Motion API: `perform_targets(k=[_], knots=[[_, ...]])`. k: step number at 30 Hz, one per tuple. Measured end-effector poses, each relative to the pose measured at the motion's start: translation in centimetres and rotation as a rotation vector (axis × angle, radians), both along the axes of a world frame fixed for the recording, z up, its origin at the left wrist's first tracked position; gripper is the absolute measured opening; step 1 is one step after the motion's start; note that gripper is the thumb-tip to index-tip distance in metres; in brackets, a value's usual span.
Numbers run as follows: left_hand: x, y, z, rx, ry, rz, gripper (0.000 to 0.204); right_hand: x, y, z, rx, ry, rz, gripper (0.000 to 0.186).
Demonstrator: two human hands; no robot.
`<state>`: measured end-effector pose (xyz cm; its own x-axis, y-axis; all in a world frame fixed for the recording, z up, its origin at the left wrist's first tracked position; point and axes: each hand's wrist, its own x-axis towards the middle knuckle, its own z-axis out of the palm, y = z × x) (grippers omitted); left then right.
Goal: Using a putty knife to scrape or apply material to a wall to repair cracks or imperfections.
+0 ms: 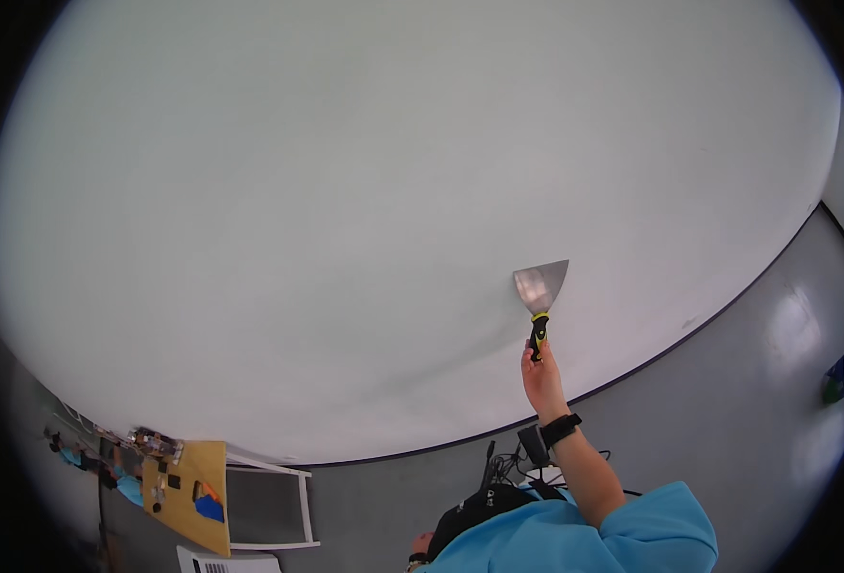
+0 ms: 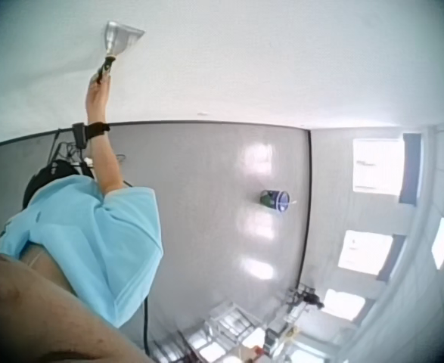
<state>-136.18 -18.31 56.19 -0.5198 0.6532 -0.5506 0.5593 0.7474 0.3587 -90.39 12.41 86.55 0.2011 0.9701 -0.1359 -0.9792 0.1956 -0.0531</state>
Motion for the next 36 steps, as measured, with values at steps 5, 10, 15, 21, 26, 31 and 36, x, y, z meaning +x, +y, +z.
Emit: perform_targets(k=[5, 10, 15, 21, 26, 31, 36], knots=[[-0.2, 0.9, -0.1, 0.039, -0.094, -0.033, 0.033, 1.7, 0.1, 0.5, 0.000, -0.039, -0.012, 0.027], [-0.5, 0.5, -0.2, 0.034, -0.076, -0.022, 0.033, 1.0, 0.2, 0.3, -0.002, -0.033, -0.020, 0.030], [4.9, 2.7, 7.4, 0.043, -0.069, -0.211, 0.033, 7.1, 0.6, 2.2, -0.047, -0.153, -0.141, 0.030], [0.9, -2.3, 0.0, 0.065, -0.128, 0.075, 0.034, -0.6, -1.4, 1.4, -0.054, -0.547, 0.233, 0.029], [4.9, -1.6, 8.5, 0.169, -0.091, -0.097, 0.033, -3.0, -2.1, -2.5, -0.051, -0.621, 0.360, 0.025], [5.0, -1.3, 7.0, 0.181, -0.243, 0.135, 0.031, -2.9, -2.3, -0.6, -0.036, -0.725, 0.382, 0.023], [2.4, -3.5, -0.6, 0.181, -0.178, 0.107, 0.029, -3.4, -2.1, -0.6, -0.056, -0.870, 0.402, 0.026]])
